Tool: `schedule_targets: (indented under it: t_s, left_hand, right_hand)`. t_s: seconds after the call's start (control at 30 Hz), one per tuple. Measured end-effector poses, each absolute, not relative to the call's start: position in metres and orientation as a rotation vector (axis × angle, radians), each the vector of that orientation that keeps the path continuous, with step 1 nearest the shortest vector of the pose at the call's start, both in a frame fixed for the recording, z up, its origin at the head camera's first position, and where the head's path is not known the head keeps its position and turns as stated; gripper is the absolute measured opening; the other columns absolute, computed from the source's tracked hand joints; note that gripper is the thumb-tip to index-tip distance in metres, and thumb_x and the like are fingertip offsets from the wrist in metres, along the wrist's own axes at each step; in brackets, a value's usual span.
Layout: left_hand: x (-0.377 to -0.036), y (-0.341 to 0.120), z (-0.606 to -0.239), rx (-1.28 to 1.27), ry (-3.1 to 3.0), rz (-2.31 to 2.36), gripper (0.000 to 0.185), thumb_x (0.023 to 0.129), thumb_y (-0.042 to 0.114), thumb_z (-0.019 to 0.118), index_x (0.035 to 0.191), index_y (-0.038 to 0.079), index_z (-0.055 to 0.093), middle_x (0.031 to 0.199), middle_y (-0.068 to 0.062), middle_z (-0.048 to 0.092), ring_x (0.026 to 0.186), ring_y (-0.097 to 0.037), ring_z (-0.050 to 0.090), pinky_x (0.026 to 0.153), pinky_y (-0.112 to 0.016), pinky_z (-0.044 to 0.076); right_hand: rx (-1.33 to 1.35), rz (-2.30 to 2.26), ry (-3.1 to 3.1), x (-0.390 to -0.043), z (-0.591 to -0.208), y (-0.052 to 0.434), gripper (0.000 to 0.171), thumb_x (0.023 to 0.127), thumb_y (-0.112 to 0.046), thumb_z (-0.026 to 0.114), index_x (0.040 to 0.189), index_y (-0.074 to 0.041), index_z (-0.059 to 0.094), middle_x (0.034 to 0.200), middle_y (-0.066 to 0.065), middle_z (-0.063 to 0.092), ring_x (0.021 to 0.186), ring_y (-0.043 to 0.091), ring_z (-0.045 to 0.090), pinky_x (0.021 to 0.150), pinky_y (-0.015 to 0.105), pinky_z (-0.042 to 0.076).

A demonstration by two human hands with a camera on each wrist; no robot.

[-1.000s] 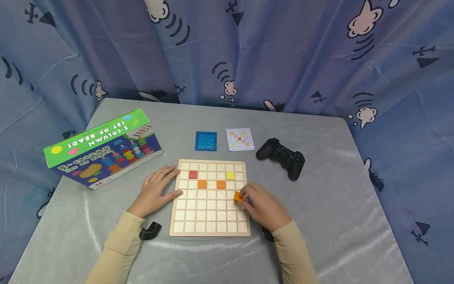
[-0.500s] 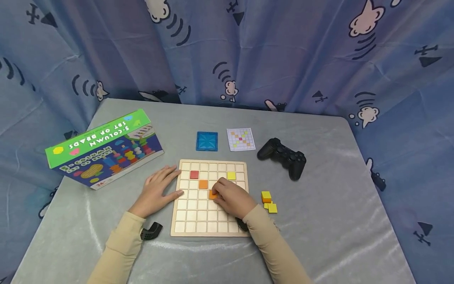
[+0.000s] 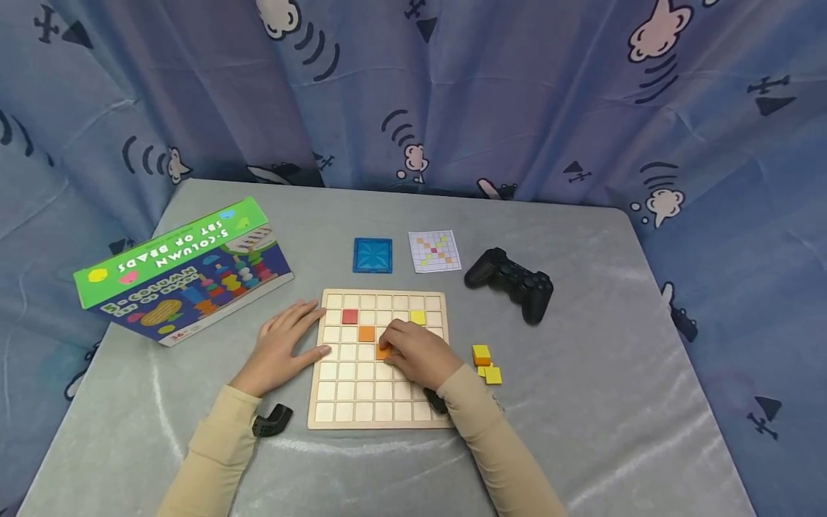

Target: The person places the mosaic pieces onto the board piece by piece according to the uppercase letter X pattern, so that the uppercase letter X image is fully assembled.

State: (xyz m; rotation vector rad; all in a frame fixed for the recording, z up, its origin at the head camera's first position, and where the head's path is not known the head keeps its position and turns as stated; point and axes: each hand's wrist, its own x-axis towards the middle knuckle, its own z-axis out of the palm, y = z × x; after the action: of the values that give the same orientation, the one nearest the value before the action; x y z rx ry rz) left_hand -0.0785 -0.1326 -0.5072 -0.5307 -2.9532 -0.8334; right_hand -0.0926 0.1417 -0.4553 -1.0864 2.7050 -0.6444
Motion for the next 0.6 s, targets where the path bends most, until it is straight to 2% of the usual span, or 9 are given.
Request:
schedule_targets:
  t_s: [0.13,0.27,0.47,0.6]
  left_hand:
    - [-0.078,-0.132,-0.508,-0.523,-2.951,-0.827,0.068,0.08,0.059,0.049,0.137,0.026,0.034,0.144,0.003,0.028,0.134,-0.02,0.018,0.103,-0.048,0.015]
    - [-0.079,-0.131,-0.509,-0.525,-2.948,-0.825,0.068,0.08,0.06,0.049,0.137,0.026,0.034,0.144,0.003,0.028,0.134,-0.02,0.019,0.103,-0.048,0.015]
    - [-0.078,-0.131,-0.509,-0.527,-2.957,-0.83,0.069,0.08,0.059,0.049,0.137,0.025,0.034,0.144,0.002,0.028,0.134,-0.02,0.019,0.103,-0.049,0.015]
    - [-0.078,-0.133,-0.508,-0.519,-2.959,-0.826,0.068,0.08,0.059,0.049,0.137,0.025,0.034,0.144,0.002,0.028,0.134,-0.02,0.018,0.103,-0.049,0.014]
  right_hand:
    - [-1.055,-0.661,2.753,-0.09,-0.452,0.15,0.02,0.08,-0.022,0.066,0.098,-0.016,0.059,0.101,-0.006,0.053,0.083,0.006,0.051,0.073,0.024,0.047]
    - [-0.886,-0.674,2.894,-0.079,-0.444,0.182,0.025,0.079,-0.021,0.068,0.101,-0.013,0.058,0.101,-0.003,0.053,0.078,0.009,0.052,0.067,0.027,0.046]
    - [-0.282,-0.572,3.002,-0.043,-0.441,0.241,0.036,0.078,-0.021,0.068,0.108,-0.006,0.055,0.102,0.01,0.052,0.08,0.022,0.055,0.067,0.038,0.045]
    - [-0.036,-0.543,2.931,-0.027,-0.446,0.257,0.043,0.08,-0.028,0.066,0.112,-0.002,0.052,0.108,0.019,0.05,0.092,0.033,0.053,0.075,0.047,0.044]
